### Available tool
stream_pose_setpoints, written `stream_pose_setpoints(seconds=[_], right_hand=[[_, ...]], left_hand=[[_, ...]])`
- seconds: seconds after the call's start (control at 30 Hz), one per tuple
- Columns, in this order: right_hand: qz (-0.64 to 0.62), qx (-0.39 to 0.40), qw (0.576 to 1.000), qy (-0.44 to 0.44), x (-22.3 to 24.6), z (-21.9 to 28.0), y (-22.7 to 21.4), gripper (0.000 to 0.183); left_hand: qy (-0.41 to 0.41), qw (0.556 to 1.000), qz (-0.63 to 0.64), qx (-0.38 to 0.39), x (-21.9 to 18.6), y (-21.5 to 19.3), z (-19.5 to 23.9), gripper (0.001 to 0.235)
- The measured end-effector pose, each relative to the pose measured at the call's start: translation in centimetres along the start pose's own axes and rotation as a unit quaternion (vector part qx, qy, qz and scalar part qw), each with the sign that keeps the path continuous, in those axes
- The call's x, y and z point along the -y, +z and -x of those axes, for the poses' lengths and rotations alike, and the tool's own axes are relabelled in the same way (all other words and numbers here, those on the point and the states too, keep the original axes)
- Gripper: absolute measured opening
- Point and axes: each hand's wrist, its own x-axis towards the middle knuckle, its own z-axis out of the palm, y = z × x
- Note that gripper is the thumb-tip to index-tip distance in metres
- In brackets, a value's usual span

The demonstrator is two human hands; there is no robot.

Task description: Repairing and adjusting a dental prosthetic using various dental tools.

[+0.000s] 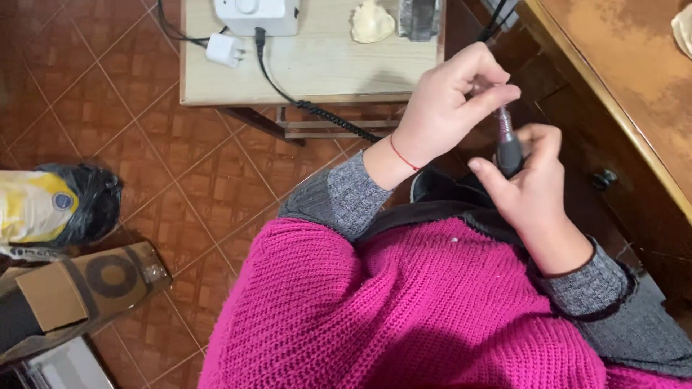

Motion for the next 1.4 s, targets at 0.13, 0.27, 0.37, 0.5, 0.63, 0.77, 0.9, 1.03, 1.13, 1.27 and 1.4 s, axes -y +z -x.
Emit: stream_pose_setpoints(seconds=[0.13, 0.27, 0.37, 0.5, 0.63, 0.77, 0.9, 1.03, 1.13, 1.27, 1.4], right_hand=[[0.013, -0.009, 0.997, 0.071, -3.1, 1.3, 0.2, 0.05], [0.102, -0.031, 0.994, -0.033, -0.9, 0.1, -0.5, 0.038], [0.11, -0.049, 0.99, -0.068, 0.3, -0.3, -0.9, 0.035], [0.018, -0.038, 0.999, 0.03, -3.1, 1.1, -0.5, 0.033], [-0.023, -0.02, 0.996, 0.078, -2.3, 0.7, -1.1, 0.03], [-0.163, -0.017, 0.976, 0.143, -2.1, 0.1, -1.5, 0.037], [-0.385, 0.014, 0.905, 0.182, -4.6, -0.3, -2.1, 0.024], [-0.368, -0.015, 0.917, 0.154, -5.5, 0.7, -3.6, 0.023], [-0.392, -0.004, 0.917, 0.071, -3.4, 0.7, -4.2, 0.029], [-0.286, 0.116, 0.951, 0.029, 1.8, -1.9, -3.3, 0.026], [-0.217, 0.241, 0.943, 0.079, 2.7, -3.2, -1.3, 0.02]], left_hand=[[0.0, 1.0, -0.007, 0.001, -0.3, 0.2, 0.1, 0.019], [0.015, 1.0, -0.004, -0.008, -0.3, 0.5, -0.3, 0.018], [0.015, 1.0, -0.003, -0.024, 0.2, 1.1, -0.6, 0.019], [0.01, 0.999, 0.003, -0.034, 0.6, 1.8, -0.8, 0.019], [0.014, 0.999, 0.015, -0.026, 0.8, 2.4, -1.0, 0.019], [0.041, 0.997, -0.062, -0.002, -0.2, 2.2, -1.5, 0.023], [0.206, 0.941, -0.269, 0.004, -4.8, 0.5, -2.8, 0.034], [0.333, 0.842, -0.409, 0.115, -3.6, -0.1, -2.7, 0.026], [0.352, 0.679, -0.509, 0.396, -0.6, 0.6, -1.6, 0.012], [0.159, 0.707, -0.402, 0.56, 6.0, 2.7, 0.4, 0.024], [0.017, 0.818, -0.223, 0.53, 7.5, 2.7, 1.4, 0.042]])
